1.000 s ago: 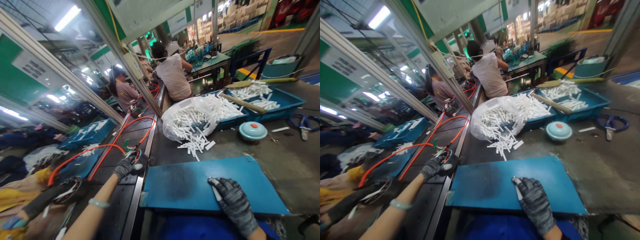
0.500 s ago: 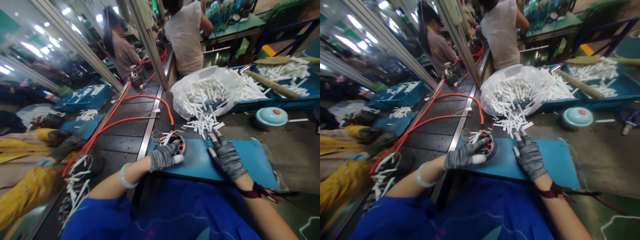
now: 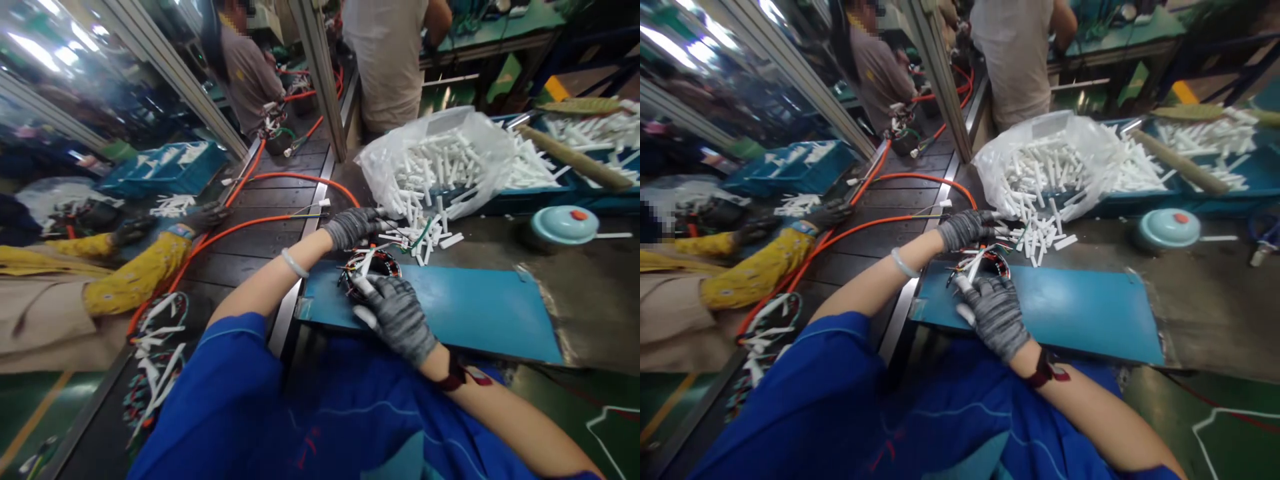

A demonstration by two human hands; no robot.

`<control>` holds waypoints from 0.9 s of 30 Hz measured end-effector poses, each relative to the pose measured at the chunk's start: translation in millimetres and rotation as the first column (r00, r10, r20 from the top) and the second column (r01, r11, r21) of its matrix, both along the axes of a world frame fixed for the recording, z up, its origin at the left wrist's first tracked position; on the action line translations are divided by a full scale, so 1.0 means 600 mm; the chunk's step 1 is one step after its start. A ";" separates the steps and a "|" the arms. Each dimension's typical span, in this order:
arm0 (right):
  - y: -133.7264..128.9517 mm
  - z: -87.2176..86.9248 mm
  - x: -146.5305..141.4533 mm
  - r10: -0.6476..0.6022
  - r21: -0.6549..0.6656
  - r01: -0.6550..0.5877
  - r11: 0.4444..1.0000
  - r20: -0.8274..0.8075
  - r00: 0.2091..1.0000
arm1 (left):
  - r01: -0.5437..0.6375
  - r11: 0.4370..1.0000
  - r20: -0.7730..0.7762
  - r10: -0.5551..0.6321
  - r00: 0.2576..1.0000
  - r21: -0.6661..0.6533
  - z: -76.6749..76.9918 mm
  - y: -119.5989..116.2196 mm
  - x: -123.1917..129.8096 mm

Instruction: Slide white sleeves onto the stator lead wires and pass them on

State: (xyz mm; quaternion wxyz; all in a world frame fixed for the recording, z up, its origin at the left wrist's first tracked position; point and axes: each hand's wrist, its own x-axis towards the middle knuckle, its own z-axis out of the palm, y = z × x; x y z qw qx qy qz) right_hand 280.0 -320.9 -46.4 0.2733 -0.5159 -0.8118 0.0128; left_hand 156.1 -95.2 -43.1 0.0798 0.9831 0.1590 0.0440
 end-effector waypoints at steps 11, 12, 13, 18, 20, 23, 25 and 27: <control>0.019 -0.082 0.032 -0.003 0.145 0.022 0.989 -0.127 0.992 | -0.257 0.867 0.058 0.257 0.965 0.427 0.102 -0.110 -0.073; 0.019 -0.082 0.048 0.002 0.129 0.018 0.991 -0.159 0.987 | -0.340 0.828 0.130 0.316 0.940 0.446 0.100 -0.124 -0.086; 0.021 -0.080 0.064 0.002 0.106 0.020 0.994 -0.199 0.980 | -0.422 0.791 0.191 0.377 0.906 0.443 0.096 -0.140 -0.098; 0.041 -0.062 0.128 0.052 0.006 -0.056 0.998 -0.470 0.881 | -0.659 0.743 0.055 0.658 0.751 0.116 0.066 -0.195 -0.131; 0.041 -0.066 0.149 0.067 -0.081 -0.142 0.987 -0.587 0.807 | -0.592 0.782 -0.129 0.578 0.806 -0.195 0.064 -0.197 -0.144; 0.021 -0.076 0.182 0.025 -0.202 -0.211 0.956 -0.665 0.747 | -0.397 0.659 -0.189 0.366 0.911 -0.639 0.069 -0.182 -0.169; 0.004 -0.072 0.199 0.030 -0.217 -0.236 0.947 -0.672 0.740 | -0.322 0.557 -0.115 0.373 0.921 -0.766 0.069 -0.171 -0.176; -0.007 -0.060 0.204 0.062 -0.197 -0.273 0.942 -0.696 0.716 | -0.296 0.529 -0.037 0.445 0.895 -0.795 0.065 -0.166 -0.163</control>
